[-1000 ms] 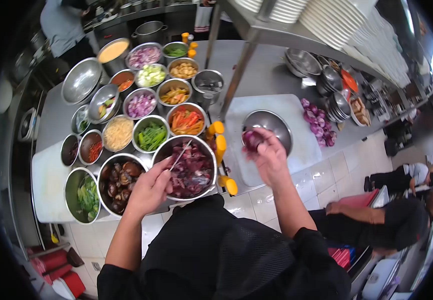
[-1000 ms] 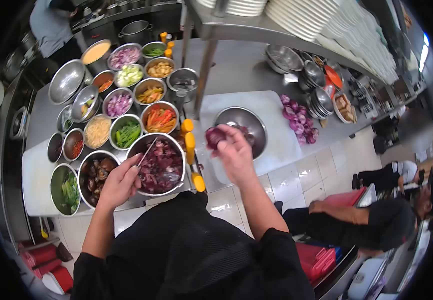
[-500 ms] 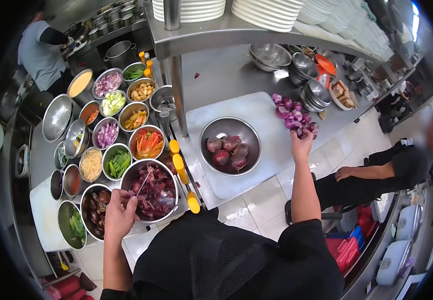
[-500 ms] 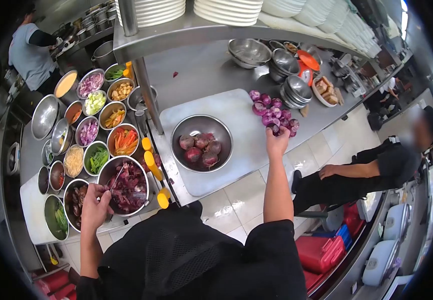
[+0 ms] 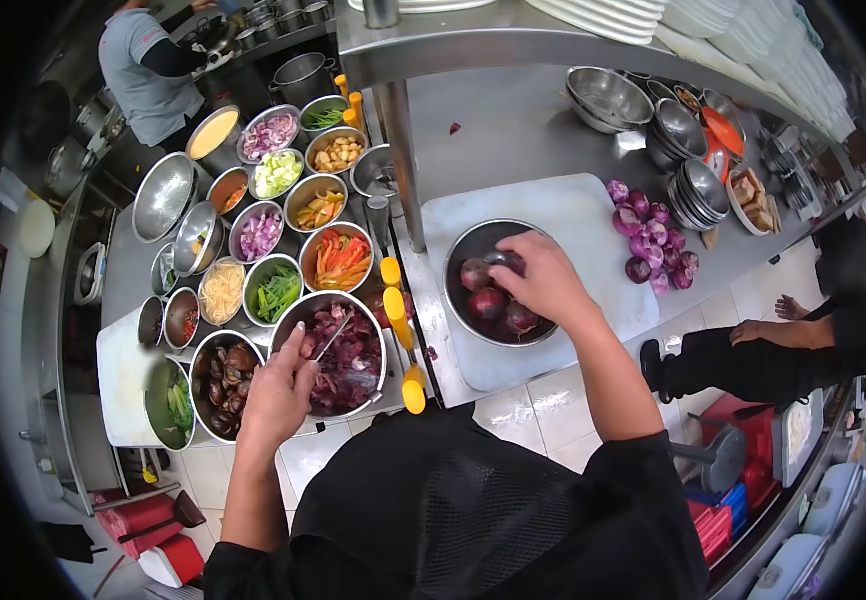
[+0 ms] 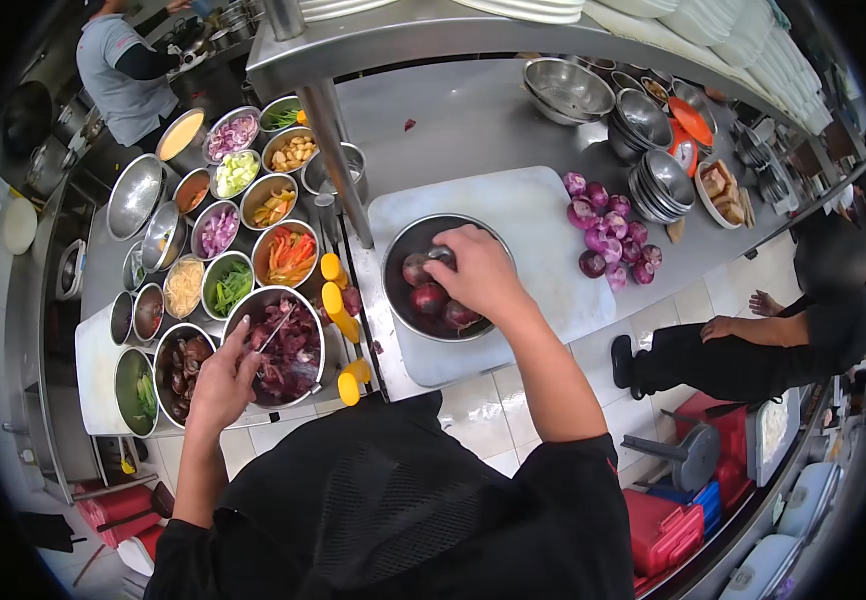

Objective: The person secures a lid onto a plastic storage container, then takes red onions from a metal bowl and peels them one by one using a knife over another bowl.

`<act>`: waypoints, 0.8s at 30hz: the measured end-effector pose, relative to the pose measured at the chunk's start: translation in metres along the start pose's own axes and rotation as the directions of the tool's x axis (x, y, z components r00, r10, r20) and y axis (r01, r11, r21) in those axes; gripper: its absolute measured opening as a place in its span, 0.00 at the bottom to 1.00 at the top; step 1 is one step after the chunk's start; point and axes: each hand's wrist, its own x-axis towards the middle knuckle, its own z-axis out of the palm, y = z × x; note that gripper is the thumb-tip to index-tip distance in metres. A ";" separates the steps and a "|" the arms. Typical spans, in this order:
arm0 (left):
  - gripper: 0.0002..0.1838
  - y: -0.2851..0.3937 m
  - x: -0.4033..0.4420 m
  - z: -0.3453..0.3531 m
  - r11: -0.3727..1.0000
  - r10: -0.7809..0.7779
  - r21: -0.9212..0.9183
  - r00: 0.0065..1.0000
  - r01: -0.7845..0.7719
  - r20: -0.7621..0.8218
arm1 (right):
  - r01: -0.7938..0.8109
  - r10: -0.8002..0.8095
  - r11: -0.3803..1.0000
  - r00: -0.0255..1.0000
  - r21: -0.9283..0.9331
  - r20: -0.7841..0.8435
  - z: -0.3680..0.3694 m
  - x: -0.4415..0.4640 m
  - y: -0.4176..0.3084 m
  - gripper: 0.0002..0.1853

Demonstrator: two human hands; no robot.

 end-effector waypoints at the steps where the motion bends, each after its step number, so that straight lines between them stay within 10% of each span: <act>1: 0.26 -0.004 0.000 0.001 0.999 0.037 0.012 0.999 -0.037 -0.010 | 0.009 -0.008 0.999 1.000 -0.032 0.030 0.002 0.005 -0.004 0.19; 11: 0.29 -0.006 -0.034 -0.016 0.976 -0.101 -0.202 0.988 0.076 -0.121 | -0.062 0.082 0.982 0.991 -0.177 0.105 0.029 0.128 0.029 0.19; 20: 0.30 -0.017 -0.089 -0.016 0.950 -0.266 -0.261 0.887 0.174 -0.377 | 0.246 -0.027 0.810 0.922 -0.533 0.386 0.134 0.312 0.151 0.35; 24: 0.30 -0.015 -0.130 -0.015 0.887 -0.453 -0.314 0.763 0.337 -0.462 | 0.095 -0.052 0.791 0.995 -0.604 0.089 0.173 0.365 0.196 0.35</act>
